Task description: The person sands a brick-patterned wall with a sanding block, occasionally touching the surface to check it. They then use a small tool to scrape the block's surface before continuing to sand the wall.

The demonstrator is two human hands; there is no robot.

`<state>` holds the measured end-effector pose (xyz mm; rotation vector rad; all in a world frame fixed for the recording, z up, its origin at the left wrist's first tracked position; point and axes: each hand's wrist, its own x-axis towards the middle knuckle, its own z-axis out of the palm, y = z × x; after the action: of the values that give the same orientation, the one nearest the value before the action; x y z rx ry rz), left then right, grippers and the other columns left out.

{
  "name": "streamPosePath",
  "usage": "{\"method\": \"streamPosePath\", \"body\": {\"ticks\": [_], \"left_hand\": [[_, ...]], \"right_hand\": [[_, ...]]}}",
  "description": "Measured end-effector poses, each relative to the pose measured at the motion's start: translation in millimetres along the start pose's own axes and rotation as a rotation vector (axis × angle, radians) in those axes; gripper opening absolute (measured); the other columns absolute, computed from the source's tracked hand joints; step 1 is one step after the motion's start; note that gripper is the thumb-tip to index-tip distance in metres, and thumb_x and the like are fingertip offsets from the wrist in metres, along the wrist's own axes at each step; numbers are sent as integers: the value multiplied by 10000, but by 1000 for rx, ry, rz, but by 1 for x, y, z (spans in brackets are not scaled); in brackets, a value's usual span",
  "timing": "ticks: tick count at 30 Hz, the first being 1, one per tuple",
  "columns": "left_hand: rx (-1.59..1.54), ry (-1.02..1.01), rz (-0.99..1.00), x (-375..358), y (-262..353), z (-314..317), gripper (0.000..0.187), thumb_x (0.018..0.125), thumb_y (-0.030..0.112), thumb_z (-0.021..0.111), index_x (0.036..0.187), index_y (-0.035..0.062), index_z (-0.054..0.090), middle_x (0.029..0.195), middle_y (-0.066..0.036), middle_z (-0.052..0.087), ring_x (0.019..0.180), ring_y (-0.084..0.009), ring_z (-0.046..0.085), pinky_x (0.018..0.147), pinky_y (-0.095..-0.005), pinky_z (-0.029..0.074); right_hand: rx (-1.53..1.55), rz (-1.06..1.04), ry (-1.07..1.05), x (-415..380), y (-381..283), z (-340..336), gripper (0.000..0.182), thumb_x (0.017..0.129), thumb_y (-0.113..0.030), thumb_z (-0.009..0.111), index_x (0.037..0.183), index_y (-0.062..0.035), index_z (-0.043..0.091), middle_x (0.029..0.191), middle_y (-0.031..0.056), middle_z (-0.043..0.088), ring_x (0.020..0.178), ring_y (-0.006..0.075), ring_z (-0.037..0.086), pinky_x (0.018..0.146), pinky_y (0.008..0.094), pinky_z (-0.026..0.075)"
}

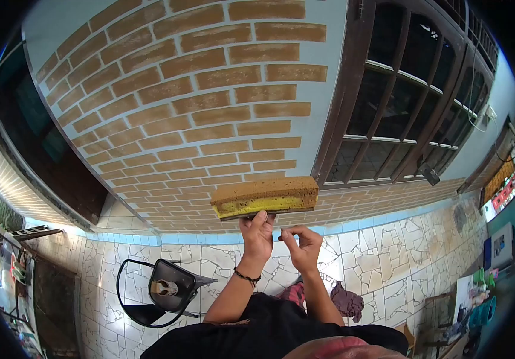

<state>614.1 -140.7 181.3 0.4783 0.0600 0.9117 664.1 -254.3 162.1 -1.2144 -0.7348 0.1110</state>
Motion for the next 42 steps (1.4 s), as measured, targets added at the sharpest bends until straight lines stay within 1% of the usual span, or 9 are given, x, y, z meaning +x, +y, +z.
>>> {"method": "streamPosePath", "body": {"ticks": [5,6,9,14,24,27,28,29,42], "left_hand": [[-16,51,-8,-24,43,-26,408,922,-35,664,1291,75,530,1213,-58,635,1119,-201,650,1005,-399,556],[-14,66,-7,-29,51,-30,411,921,-37,664,1293,76,528,1218,-59,632,1120,-201,648,1004,-401,556],[11,74,40,-35,72,-40,427,922,10,677,1313,97,530,1247,-57,635,1171,-211,632,1062,-417,528],[-26,87,67,-50,98,-48,361,916,-3,686,1237,114,570,1208,-42,650,1142,-197,639,1052,-423,528],[-28,84,128,-63,119,-52,342,931,-20,650,1244,85,563,1226,-46,639,1144,-186,634,1039,-403,535],[-26,61,153,-64,120,-41,344,934,-21,646,1251,78,560,1230,-47,638,1149,-185,632,1041,-400,535],[-20,60,158,-66,122,-39,342,934,-20,644,1251,78,560,1229,-47,638,1150,-185,632,1041,-400,534],[-24,51,145,-67,122,-41,376,931,-33,646,1277,68,537,1241,-57,623,1158,-191,627,1045,-399,532],[-9,-18,92,-62,107,-33,439,928,-66,639,1329,37,493,1271,-85,595,1162,-212,629,1050,-392,536]], "right_hand": [[-11,79,-24,-42,-12,42,106,921,-41,746,920,63,724,825,103,732,787,163,702,740,282,540],[-8,88,-17,-46,-16,50,102,920,-34,740,859,42,709,794,94,718,743,149,677,719,272,519],[-58,-94,-149,-49,-22,67,152,922,-28,732,787,14,674,762,83,692,674,134,616,693,263,486],[-143,9,-160,-69,-23,87,526,941,-28,697,552,-56,343,518,18,517,505,70,443,484,280,318],[-174,-75,-238,-76,-31,110,520,949,4,653,556,-61,319,498,1,459,481,61,391,465,279,275],[-170,-94,-143,-74,-38,114,518,952,-1,645,553,-65,322,495,-6,453,479,49,373,456,280,264],[-167,-89,-88,-74,-42,116,464,934,-39,678,599,-16,359,528,28,339,524,78,291,473,315,245],[-142,-85,-69,-74,-43,116,463,940,-44,674,601,-19,359,530,28,330,528,74,289,474,314,240],[-81,-260,-34,-67,-49,106,395,923,-22,662,622,6,409,523,73,377,472,147,336,474,337,256]]}}
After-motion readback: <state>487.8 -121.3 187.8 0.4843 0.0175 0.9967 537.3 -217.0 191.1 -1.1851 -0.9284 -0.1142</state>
